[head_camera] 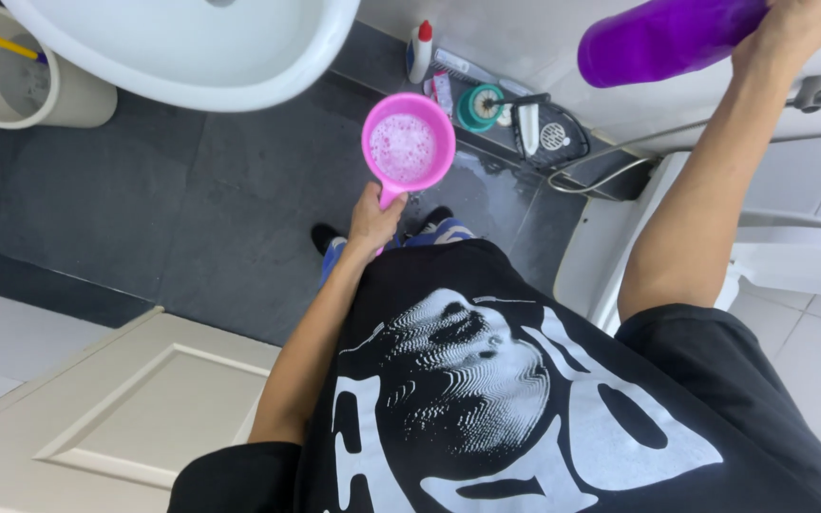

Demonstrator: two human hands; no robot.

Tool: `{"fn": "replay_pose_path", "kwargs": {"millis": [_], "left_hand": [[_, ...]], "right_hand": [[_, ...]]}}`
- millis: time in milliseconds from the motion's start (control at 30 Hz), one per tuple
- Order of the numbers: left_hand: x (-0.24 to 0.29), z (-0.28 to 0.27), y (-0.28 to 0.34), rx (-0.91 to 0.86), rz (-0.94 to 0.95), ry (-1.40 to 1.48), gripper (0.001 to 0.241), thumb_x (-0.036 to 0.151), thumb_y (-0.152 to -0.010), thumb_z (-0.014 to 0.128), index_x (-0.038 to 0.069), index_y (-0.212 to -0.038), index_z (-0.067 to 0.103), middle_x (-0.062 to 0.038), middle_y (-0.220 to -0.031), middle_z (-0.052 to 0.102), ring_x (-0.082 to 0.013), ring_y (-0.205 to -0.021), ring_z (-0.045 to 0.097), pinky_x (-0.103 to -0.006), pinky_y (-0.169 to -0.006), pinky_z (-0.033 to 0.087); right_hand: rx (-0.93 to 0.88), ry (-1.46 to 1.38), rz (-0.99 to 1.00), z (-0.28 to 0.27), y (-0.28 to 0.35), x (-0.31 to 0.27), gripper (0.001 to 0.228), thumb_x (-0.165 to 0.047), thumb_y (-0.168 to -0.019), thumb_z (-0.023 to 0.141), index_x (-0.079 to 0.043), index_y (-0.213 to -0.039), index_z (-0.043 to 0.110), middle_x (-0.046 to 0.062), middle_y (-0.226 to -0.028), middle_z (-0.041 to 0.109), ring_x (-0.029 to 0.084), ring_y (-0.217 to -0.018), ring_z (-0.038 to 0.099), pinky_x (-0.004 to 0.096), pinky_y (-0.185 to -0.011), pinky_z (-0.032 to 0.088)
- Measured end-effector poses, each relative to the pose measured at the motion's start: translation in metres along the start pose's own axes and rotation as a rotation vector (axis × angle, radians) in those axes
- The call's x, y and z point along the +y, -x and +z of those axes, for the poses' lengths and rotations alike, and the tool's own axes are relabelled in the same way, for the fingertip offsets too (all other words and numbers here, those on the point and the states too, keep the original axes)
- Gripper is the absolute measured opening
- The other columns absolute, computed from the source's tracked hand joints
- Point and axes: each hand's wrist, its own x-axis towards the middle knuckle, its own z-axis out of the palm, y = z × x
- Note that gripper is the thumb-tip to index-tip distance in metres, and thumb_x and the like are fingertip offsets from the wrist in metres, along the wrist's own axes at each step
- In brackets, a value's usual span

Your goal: The person pours a purple liquid from a bottle into a pink scoop, then uses a pink cloth to wipe the wall and the sink. The person rinses the cloth in the sink and wrings it out.

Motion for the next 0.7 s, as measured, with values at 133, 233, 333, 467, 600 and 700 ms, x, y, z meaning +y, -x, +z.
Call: {"fn": "replay_pose_path", "kwargs": {"millis": [133,233,333,467,600,700], "left_hand": [[-0.002,0.005,-0.012,0.007,0.042,-0.022,0.036,0.031,-0.091,0.073,0.001,-0.103,0.058,-0.010,-0.077,0.067,-0.0195,-0.062,0.064,-0.0379,-0.056,0.051],[-0.011,0.005,-0.018,0.122,0.129,-0.065,0.039,0.031,-0.089,0.076,0.000,-0.106,0.061,-0.016,-0.089,0.071,-0.0255,-0.080,0.070,-0.0403,-0.071,0.054],[-0.019,-0.007,-0.001,0.121,0.155,-0.132,0.043,0.033,-0.088,0.077,0.000,-0.110,0.061,-0.021,-0.101,0.072,-0.0313,-0.094,0.071,-0.0418,-0.082,0.054],[-0.004,-0.007,-0.001,0.024,0.178,-0.020,0.043,0.034,-0.088,0.073,0.003,-0.115,0.062,-0.018,-0.104,0.074,-0.0291,-0.098,0.073,-0.0399,-0.085,0.054],[-0.017,-0.009,-0.003,-0.048,0.069,-0.156,0.041,0.035,-0.089,0.074,0.001,-0.109,0.061,-0.019,-0.097,0.073,-0.0294,-0.090,0.073,-0.0416,-0.079,0.055],[-0.005,-0.013,-0.003,-0.042,0.082,-0.181,0.038,0.032,-0.091,0.076,0.000,-0.106,0.062,-0.018,-0.091,0.072,-0.0290,-0.084,0.071,-0.0428,-0.075,0.054]], "right_hand": [[-0.292,0.677,-0.289,-0.068,0.090,0.104,0.018,-0.011,-0.111,0.067,-0.011,-0.109,0.049,0.003,-0.086,0.058,0.014,-0.074,0.054,0.031,-0.069,0.047],[-0.194,0.775,-0.132,-0.063,0.195,0.068,0.013,-0.010,-0.106,0.070,-0.012,-0.112,0.059,-0.002,-0.082,0.061,0.009,-0.070,0.056,0.026,-0.063,0.047],[-0.129,0.454,0.363,-0.008,0.241,0.008,0.018,-0.014,-0.101,0.078,-0.008,-0.102,0.061,-0.002,-0.064,0.050,0.008,-0.048,0.044,0.026,-0.042,0.032],[-0.199,0.441,0.214,0.024,0.214,-0.139,0.031,-0.030,-0.115,0.062,-0.007,-0.136,0.060,0.000,-0.074,0.056,0.010,-0.056,0.051,0.027,-0.048,0.038],[-0.121,0.429,0.162,0.013,0.213,-0.147,0.032,-0.026,-0.120,0.055,-0.003,-0.142,0.059,-0.003,-0.064,0.041,0.009,-0.050,0.039,0.027,-0.042,0.034],[-0.223,0.445,0.241,0.011,0.188,-0.148,0.029,-0.023,-0.126,0.047,-0.002,-0.142,0.059,-0.002,-0.058,0.039,0.013,-0.048,0.041,0.030,-0.043,0.038]]}}
